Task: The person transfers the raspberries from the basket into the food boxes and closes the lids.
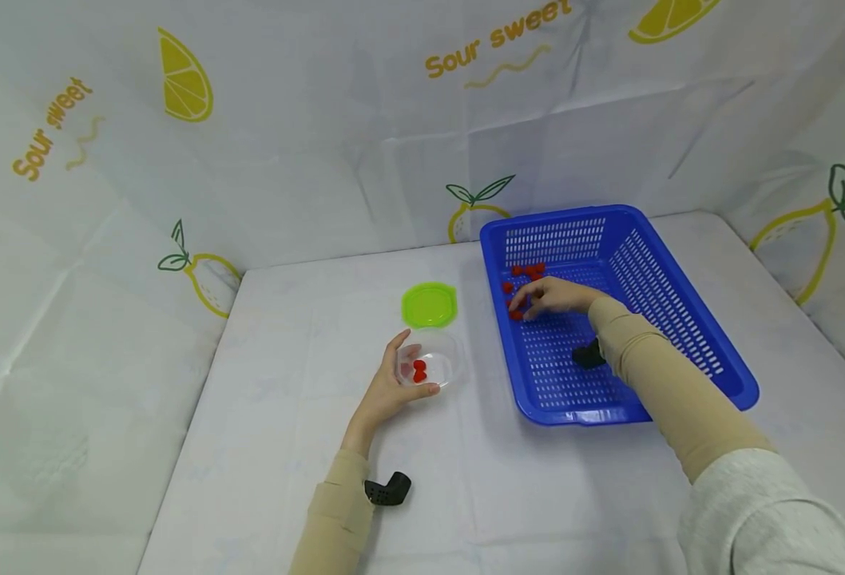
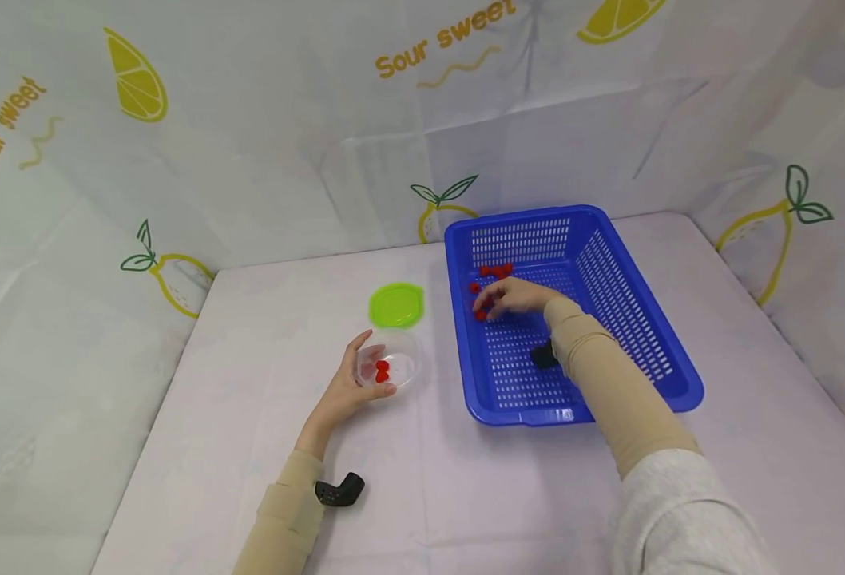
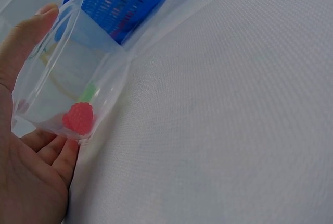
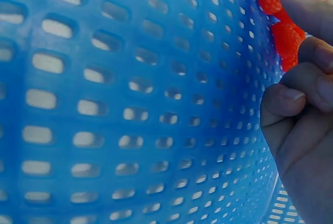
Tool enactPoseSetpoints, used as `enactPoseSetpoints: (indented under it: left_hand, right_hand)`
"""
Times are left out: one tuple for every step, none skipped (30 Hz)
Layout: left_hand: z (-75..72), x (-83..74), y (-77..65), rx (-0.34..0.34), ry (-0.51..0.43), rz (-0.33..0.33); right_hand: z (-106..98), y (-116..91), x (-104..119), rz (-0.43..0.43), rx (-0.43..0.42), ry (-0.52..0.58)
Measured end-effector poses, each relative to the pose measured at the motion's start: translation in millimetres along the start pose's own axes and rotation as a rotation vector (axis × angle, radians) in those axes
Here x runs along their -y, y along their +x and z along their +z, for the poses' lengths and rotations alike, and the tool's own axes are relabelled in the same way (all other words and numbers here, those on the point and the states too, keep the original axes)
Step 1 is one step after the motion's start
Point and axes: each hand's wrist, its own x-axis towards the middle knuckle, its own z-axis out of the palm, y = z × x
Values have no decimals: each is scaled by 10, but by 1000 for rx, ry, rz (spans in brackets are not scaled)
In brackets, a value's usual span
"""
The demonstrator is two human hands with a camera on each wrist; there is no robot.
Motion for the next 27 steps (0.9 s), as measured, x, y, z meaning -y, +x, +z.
enactPoseSetpoints:
  left_hand:
    - [0,-2,0,2,-4,1]
    - [1,0,2,4,-8,2]
    - [1,0,4,5,-12,3]
    - [2,0,5,6,-17,5]
    - [3,-1,6,6,-21,6]
    - [3,-2,7,5,-25,4]
    - [4,-3,5,6,-29,5]
    - [5,0,6,6,-28,5]
    - [5,-1,4,8,-30,10]
    - [5,-1,3,8,-32,9]
    - [5,-1,3,7,-32,7]
    - [5,0,2,7,-31,6]
    - [5,2,2,6,-32,4]
    - [4,4,3,5,-30,1]
    - [3,6,1,7,-30,3]
    - [1,7,2,5,-29,-3]
    - [0,10,3,5,-29,-3]
    - [-1,12,4,5,-29,-1]
    - [-2,14,5,5,-29,0]
    - [-2,16,6,4,-30,3]
    - [-3,16,6,2,-31,5]
    - [-3,16,8,-1,-32,4]
    - [-2,17,10,-2,-34,5]
    - [-1,17,10,-2,-34,7]
    - [0,16,11,-2,-35,7]
    - [1,16,11,-2,-36,6]
    - [2,15,10,-1,-36,5]
  right_hand:
    - [2,-1,-5,8,-1,-4]
    - [3,-6,-9,13,-3,-8]
    - [3,-9,-12,19,-5,-7]
    - [1,-12,-16,23,-6,-4]
    - [0,-14,-19,26,-8,-1]
    - [-1,-16,-23,29,-9,1]
    - [-2,-18,-24,29,-9,8]
    - [-3,-22,-25,27,-7,10]
    - [-3,-22,-28,27,-6,14]
    - [-1,-23,-31,22,-4,12]
    - [1,-25,-35,18,-5,9]
    - [4,-24,-43,13,-6,4]
    - [6,-22,-47,8,-9,-4]
    - [8,-18,-53,2,-10,-11]
    - [11,-14,-59,-4,-12,-18]
    - [14,-11,-63,-7,-12,-23]
    - [17,-6,-68,-9,-12,-32]
    - [21,-2,-72,-11,-12,-42]
    - [25,1,-71,-13,-11,-49]
    - [28,2,-71,-10,-11,-54]
    - [32,2,-66,-6,-11,-63]
    - [36,2,-62,-1,-10,-68]
    - [39,1,-58,2,-11,-73]
    - [43,-1,-53,6,-12,-74]
    - [47,-4,-50,10,-13,-74]
    - [50,-6,-50,15,-13,-76]
    - [54,-8,-52,16,-13,-76]
